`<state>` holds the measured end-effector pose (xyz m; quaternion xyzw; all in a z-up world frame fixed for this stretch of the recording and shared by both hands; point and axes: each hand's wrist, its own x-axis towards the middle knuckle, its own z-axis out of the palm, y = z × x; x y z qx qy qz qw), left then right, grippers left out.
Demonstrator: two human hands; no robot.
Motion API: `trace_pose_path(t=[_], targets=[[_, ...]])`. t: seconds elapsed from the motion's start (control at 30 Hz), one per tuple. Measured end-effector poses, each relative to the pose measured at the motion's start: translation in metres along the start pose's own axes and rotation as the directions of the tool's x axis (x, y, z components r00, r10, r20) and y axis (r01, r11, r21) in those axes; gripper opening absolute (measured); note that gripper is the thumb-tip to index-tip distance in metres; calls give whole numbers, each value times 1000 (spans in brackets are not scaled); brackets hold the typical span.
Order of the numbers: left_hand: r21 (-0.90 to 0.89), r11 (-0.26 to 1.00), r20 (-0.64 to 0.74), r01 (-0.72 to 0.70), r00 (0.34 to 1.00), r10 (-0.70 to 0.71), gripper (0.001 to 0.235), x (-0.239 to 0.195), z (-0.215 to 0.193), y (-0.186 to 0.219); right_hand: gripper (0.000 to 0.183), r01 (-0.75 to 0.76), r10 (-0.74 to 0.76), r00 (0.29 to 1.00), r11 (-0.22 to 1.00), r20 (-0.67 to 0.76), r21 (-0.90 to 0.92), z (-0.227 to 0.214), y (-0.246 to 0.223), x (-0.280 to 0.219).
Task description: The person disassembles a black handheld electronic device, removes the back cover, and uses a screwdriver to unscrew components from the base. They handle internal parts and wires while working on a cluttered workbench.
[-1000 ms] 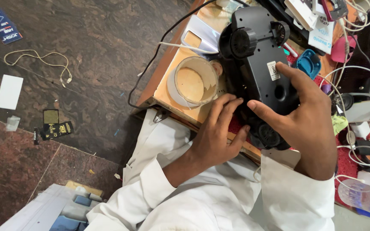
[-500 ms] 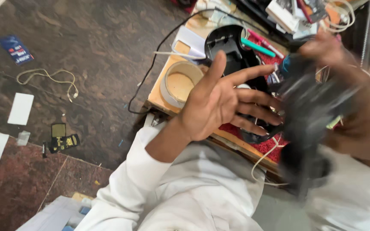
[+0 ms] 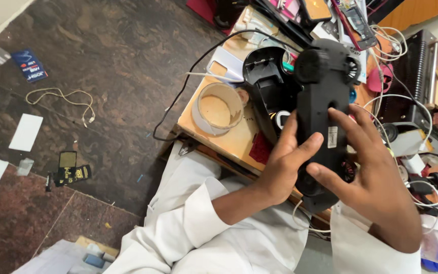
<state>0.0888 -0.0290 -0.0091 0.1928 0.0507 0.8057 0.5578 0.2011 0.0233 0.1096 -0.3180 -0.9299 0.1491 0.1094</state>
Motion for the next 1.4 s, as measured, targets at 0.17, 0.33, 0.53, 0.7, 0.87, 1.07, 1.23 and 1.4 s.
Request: trace_pose_path(t=[0.17, 0.33, 0.53, 0.7, 0.87, 1.07, 1.23, 1.4], targets=[[104, 973, 55, 205, 976, -211, 78, -15, 3, 3, 88, -209, 201, 976, 972, 80, 107, 3, 12, 15], [624, 775, 30, -102, 994, 107, 65, -35, -20, 33, 93, -18, 17, 1000, 999, 22, 51, 5, 17, 35], [745, 666, -142, -22, 971, 191, 49, -39, -47, 40, 88, -128, 130, 991, 991, 28, -48, 27, 15, 53], [801, 596, -106, -52, 968, 228, 52, -37, -55, 31, 87, 33, -31, 999, 989, 13, -144, 35, 3, 63], [844, 528, -54, -94, 965, 258, 56, -35, -57, 27, 87, 34, -34, 999, 976, 6, -215, 45, -3, 66], [882, 454, -2, -130, 960, 280, 60, -38, -56, 27, 80, -4, 6, 1000, 971, 7, -237, 56, -3, 65], [901, 405, 38, -157, 957, 287, 61, -39, -57, 29, 69, 5, -5, 1000, 968, 0, -249, 60, -2, 64], [920, 345, 81, -185, 952, 294, 62, -39, -61, 29, 68, -24, 17, 1000, 951, -26, -309, 63, -6, 66]])
